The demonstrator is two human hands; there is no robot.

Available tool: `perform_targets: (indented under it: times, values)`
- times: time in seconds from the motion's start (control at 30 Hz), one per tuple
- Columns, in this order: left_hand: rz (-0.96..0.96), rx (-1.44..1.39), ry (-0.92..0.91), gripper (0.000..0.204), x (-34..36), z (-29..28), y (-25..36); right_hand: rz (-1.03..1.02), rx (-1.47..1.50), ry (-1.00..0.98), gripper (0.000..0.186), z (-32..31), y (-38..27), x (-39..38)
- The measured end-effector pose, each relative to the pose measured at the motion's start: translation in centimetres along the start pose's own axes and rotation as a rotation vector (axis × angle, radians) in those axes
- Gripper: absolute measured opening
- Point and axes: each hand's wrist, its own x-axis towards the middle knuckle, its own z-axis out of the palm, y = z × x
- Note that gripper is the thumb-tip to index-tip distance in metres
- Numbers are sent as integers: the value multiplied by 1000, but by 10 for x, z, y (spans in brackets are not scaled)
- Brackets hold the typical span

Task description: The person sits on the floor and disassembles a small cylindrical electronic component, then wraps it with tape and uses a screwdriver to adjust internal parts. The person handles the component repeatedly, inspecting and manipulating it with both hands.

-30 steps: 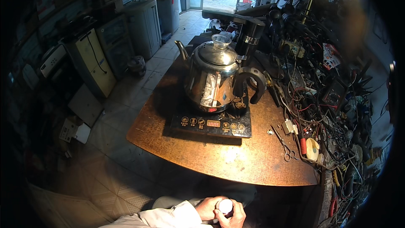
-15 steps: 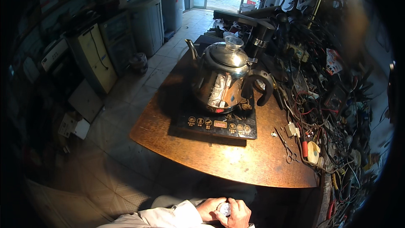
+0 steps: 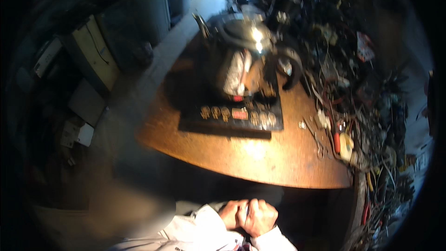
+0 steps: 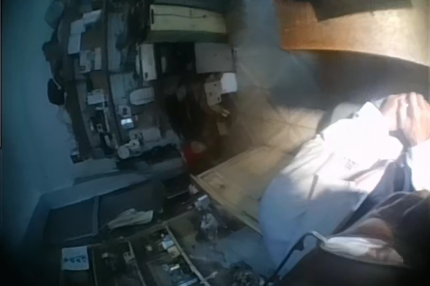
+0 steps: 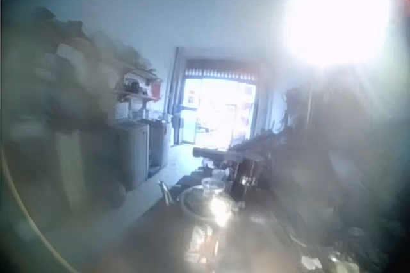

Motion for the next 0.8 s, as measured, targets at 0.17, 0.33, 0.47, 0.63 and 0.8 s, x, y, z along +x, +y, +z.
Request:
perform_targets:
  times: [0.17,0.33,0.47,0.63,0.8]
  values:
    - [-44,-28,62,49,7,-9,23,267,324,11,31,0,5,-10]
    - [-195,-273,-116,68,11,-28,55,798,1488,-73,49,-6,27,-40]
    - [79,-165,-66,65,19,-25,63,1064,2051,88,60,23,17,-50]
    - [111,-58,-67,65,17,-24,61,1038,2202,31,70,28,20,-55]
    - [147,27,-60,66,18,-21,65,945,2224,0,71,30,25,-56]
